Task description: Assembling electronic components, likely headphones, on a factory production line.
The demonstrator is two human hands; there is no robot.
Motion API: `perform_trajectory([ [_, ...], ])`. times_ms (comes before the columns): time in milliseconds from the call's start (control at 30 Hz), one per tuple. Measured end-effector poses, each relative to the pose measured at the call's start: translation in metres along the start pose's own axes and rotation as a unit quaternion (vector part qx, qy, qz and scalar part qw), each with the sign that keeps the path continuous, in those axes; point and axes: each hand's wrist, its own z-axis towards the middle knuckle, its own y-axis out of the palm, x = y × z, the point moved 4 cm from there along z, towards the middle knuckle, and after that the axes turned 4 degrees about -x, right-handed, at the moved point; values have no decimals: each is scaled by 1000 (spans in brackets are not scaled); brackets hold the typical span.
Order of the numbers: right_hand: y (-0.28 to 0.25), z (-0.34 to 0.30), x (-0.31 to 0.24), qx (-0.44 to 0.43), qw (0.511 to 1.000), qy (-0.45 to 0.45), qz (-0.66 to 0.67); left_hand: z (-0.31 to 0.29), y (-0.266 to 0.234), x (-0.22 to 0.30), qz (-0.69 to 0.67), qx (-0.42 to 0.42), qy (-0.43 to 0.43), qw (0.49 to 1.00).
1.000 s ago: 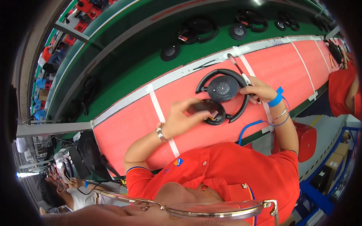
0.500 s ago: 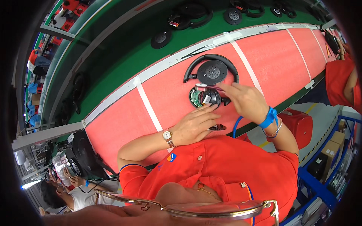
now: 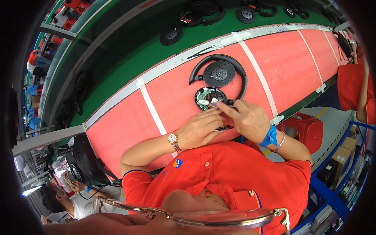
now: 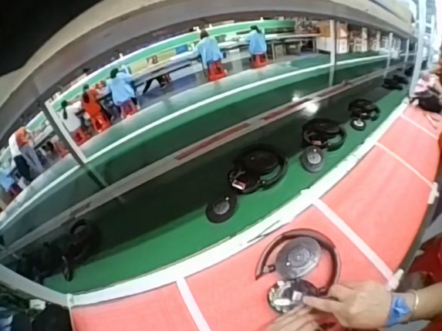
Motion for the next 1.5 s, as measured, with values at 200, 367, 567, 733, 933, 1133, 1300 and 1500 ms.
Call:
perform_trajectory([
  [200, -6, 3, 6, -6, 1000, 26, -13, 0, 0, 0, 0, 22, 2, 1000],
  [367, -10, 4, 21, -39, 996, 68, -50, -1, -3, 1, -4, 25, 0, 1000],
  [567, -10, -2, 13, -19, 999, 37, -32, 1, -2, 0, -3, 31, -7, 999],
  [733, -28, 3, 19, -46, 995, 82, 16, -2, -1, 1, -13, 30, -7, 999],
  [933, -28, 13, 56, 41, 977, 184, 98, -1, 0, 1, -17, 35, -8, 999],
  [1133, -1, 24, 117, 35, 939, 236, 249, 3, -2, 2, -9, 33, 0, 999],
  [1300, 13, 34, 130, -191, 707, 374, 569, -2, -2, -2, -16, 35, -1, 999],
  [1500, -13, 70, 105, -132, 698, 239, 662, -1, -31, 0, -40, 112, 0, 993],
])
